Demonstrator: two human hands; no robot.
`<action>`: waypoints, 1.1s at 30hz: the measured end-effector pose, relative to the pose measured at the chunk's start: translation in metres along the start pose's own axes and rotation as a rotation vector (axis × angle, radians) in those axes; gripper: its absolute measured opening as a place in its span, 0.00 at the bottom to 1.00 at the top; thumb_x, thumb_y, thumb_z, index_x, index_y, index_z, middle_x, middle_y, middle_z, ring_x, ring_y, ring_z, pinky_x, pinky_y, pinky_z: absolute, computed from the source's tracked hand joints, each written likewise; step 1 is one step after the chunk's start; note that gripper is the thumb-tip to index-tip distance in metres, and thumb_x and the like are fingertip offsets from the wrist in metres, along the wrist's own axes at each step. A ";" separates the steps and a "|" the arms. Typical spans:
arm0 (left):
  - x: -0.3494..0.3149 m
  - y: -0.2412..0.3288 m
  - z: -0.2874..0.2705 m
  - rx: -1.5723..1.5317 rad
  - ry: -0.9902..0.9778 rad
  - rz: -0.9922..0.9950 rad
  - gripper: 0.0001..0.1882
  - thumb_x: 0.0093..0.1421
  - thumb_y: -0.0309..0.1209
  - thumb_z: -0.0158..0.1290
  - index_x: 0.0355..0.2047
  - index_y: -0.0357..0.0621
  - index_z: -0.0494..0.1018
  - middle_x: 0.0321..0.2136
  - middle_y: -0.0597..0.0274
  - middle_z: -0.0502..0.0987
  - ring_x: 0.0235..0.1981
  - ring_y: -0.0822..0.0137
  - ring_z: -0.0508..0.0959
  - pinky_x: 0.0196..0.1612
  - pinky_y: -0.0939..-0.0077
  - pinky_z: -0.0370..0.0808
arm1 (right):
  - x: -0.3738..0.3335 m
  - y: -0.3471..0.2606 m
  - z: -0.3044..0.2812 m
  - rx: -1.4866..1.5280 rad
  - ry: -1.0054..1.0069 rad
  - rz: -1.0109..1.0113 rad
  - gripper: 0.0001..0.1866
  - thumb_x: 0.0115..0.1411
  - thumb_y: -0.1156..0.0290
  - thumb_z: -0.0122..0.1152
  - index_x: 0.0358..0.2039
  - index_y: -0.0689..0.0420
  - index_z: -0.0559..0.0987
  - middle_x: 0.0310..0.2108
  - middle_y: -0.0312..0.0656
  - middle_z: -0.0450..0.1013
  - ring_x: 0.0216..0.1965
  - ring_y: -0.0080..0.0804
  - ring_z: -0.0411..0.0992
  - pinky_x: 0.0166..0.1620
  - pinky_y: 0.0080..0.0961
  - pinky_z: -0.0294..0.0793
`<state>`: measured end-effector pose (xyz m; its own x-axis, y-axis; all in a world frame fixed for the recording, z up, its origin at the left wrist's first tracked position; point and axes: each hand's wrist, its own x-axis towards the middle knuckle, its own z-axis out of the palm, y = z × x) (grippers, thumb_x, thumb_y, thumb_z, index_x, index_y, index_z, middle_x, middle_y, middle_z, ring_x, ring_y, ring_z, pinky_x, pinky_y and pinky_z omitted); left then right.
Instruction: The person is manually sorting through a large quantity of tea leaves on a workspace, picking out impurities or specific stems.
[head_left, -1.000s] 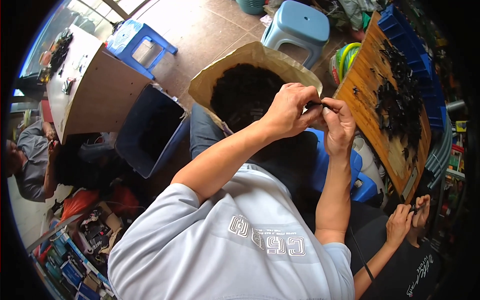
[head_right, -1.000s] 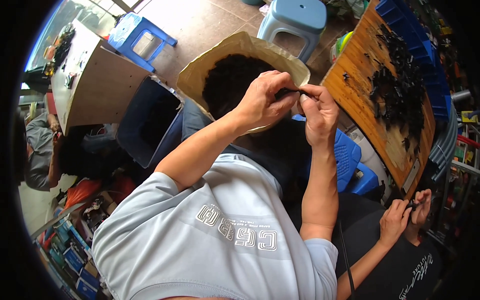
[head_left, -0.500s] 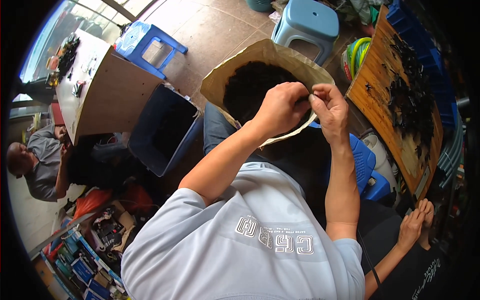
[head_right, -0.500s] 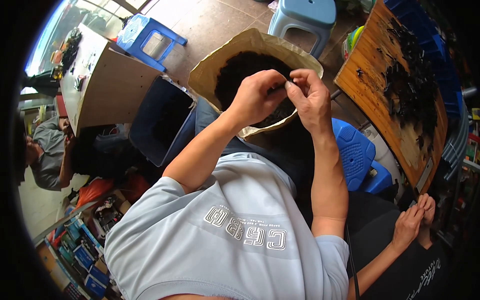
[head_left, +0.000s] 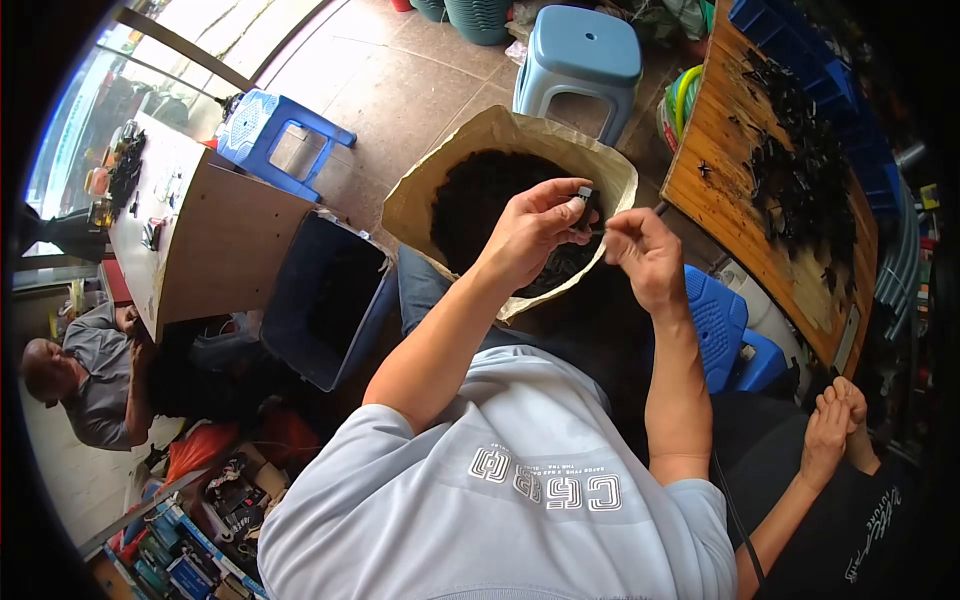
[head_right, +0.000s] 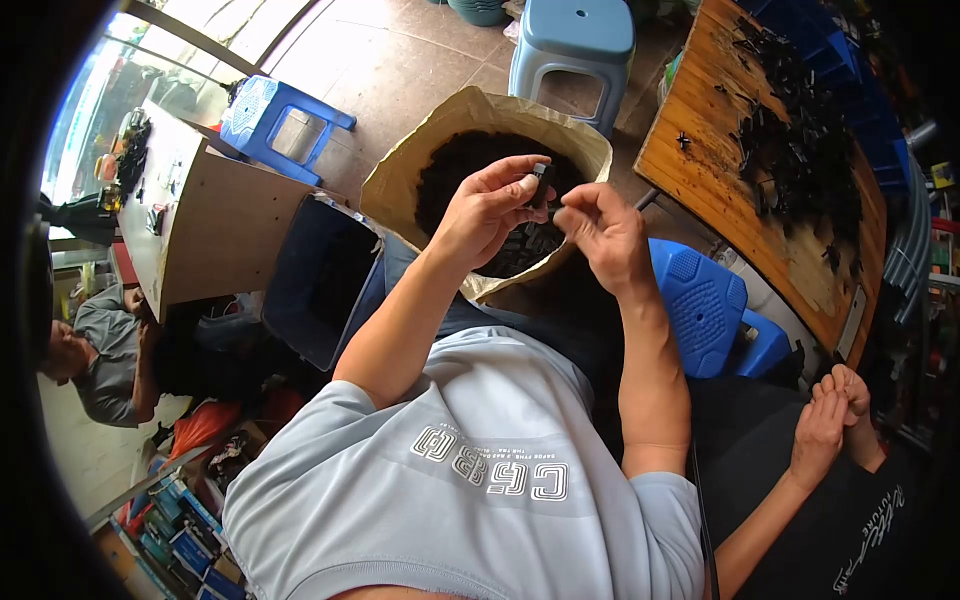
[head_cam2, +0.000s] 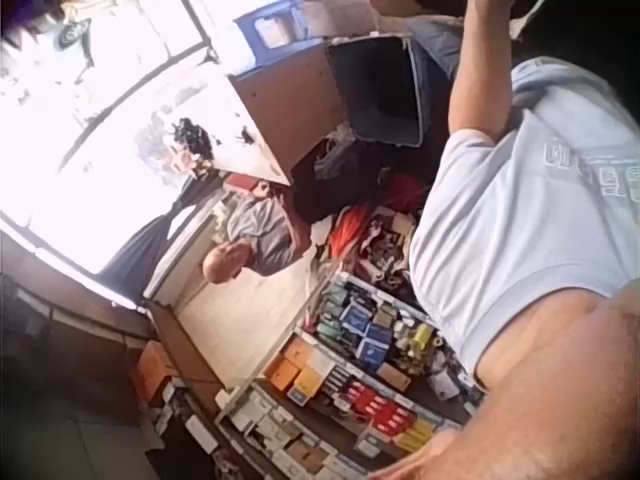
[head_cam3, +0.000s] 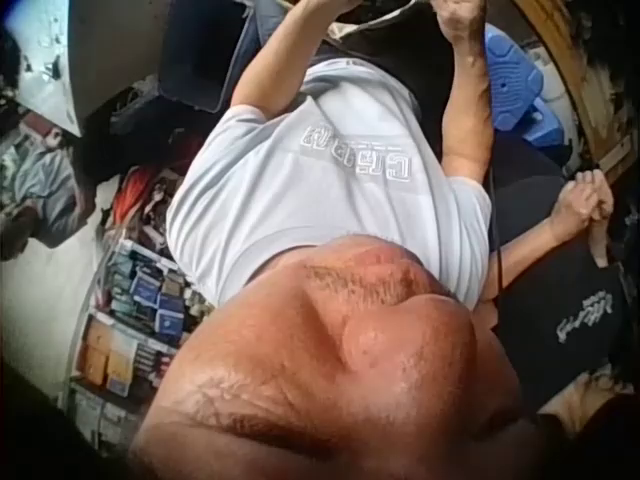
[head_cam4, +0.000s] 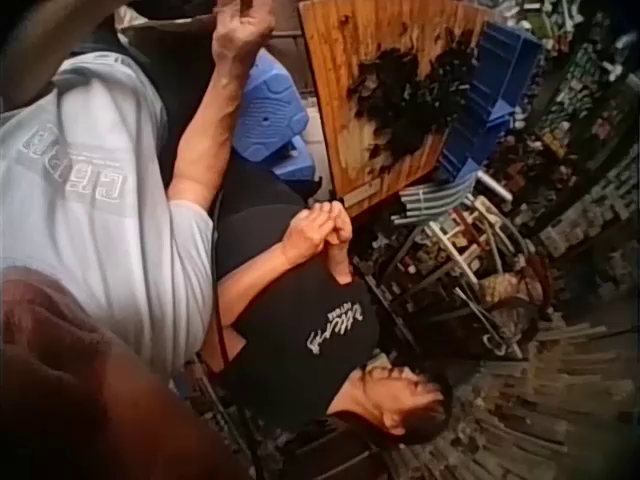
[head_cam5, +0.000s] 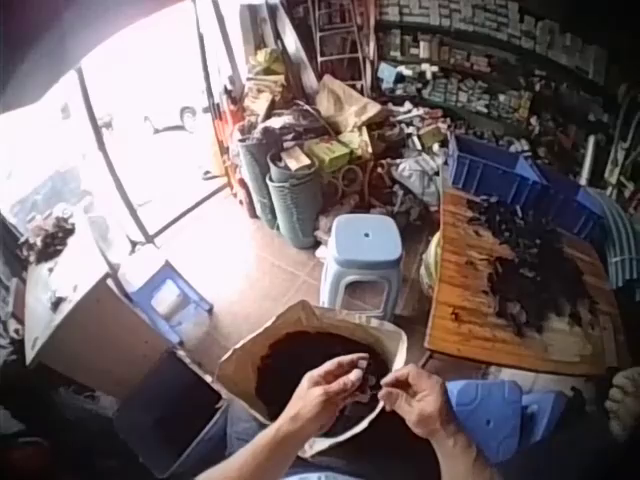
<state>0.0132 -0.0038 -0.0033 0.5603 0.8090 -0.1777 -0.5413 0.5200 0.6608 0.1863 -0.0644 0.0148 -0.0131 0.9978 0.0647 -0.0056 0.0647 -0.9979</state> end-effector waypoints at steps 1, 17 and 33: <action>-0.001 0.000 0.004 -0.001 0.001 -0.006 0.17 0.62 0.28 0.54 0.51 0.35 0.70 0.38 0.60 0.77 0.38 0.69 0.78 0.42 0.75 0.76 | 0.003 -0.002 -0.002 -0.034 0.052 0.032 0.08 0.61 0.70 0.62 0.37 0.61 0.76 0.24 0.30 0.70 0.25 0.15 0.66 0.30 0.12 0.65; 0.022 -0.006 0.041 0.860 -0.162 0.033 0.16 0.53 0.24 0.55 0.42 0.28 0.71 0.28 0.58 0.77 0.29 0.74 0.75 0.35 0.80 0.74 | -0.006 -0.011 -0.039 -0.176 0.006 0.162 0.03 0.59 0.74 0.59 0.31 0.61 0.77 0.21 0.28 0.69 0.22 0.12 0.63 0.24 0.14 0.62; 0.042 -0.017 0.025 0.227 -0.126 -0.262 0.04 0.58 0.26 0.55 0.31 0.42 0.71 0.27 0.63 0.75 0.28 0.70 0.76 0.32 0.76 0.74 | -0.029 0.005 -0.185 -0.448 0.829 -0.084 0.12 0.62 0.72 0.56 0.45 0.63 0.76 0.34 0.36 0.74 0.33 0.21 0.71 0.36 0.18 0.71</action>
<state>0.0619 0.0143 -0.0040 0.7418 0.6092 -0.2803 -0.2242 0.6193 0.7525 0.3713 -0.0904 0.0072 0.6858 0.6699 0.2845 0.4125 -0.0356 -0.9103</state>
